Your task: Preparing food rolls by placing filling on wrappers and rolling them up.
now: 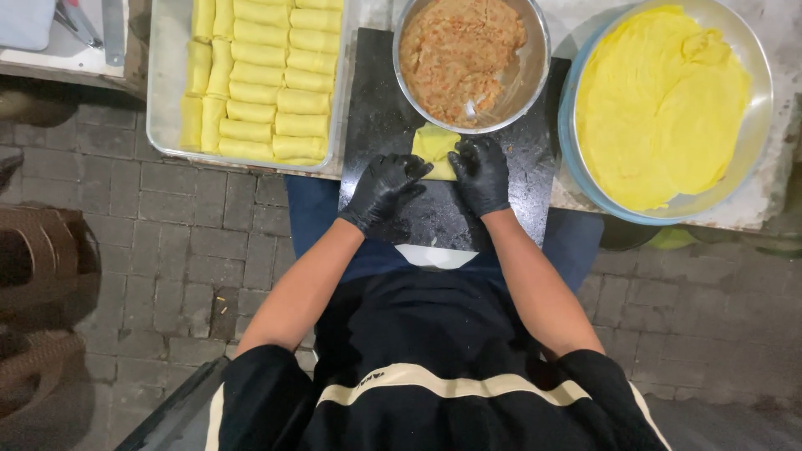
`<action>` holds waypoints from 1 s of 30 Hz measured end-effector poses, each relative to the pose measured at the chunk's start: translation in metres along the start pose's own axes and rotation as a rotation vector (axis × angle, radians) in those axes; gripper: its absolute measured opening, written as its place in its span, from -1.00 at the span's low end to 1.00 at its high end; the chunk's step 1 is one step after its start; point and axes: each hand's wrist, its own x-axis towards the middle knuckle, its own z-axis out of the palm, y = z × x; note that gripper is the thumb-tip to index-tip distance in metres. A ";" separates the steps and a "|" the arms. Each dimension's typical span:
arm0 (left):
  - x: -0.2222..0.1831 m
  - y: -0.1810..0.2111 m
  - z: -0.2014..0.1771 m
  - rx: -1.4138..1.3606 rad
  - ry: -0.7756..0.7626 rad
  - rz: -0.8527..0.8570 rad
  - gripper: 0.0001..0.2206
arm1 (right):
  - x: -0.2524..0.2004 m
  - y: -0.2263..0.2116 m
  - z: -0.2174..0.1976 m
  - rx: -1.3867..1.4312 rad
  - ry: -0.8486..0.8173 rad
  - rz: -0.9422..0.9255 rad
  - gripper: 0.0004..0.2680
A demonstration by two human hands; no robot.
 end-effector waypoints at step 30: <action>0.035 0.020 -0.033 -0.165 0.077 0.004 -0.71 | 0.001 -0.016 -0.032 0.186 -0.150 -0.201 -0.76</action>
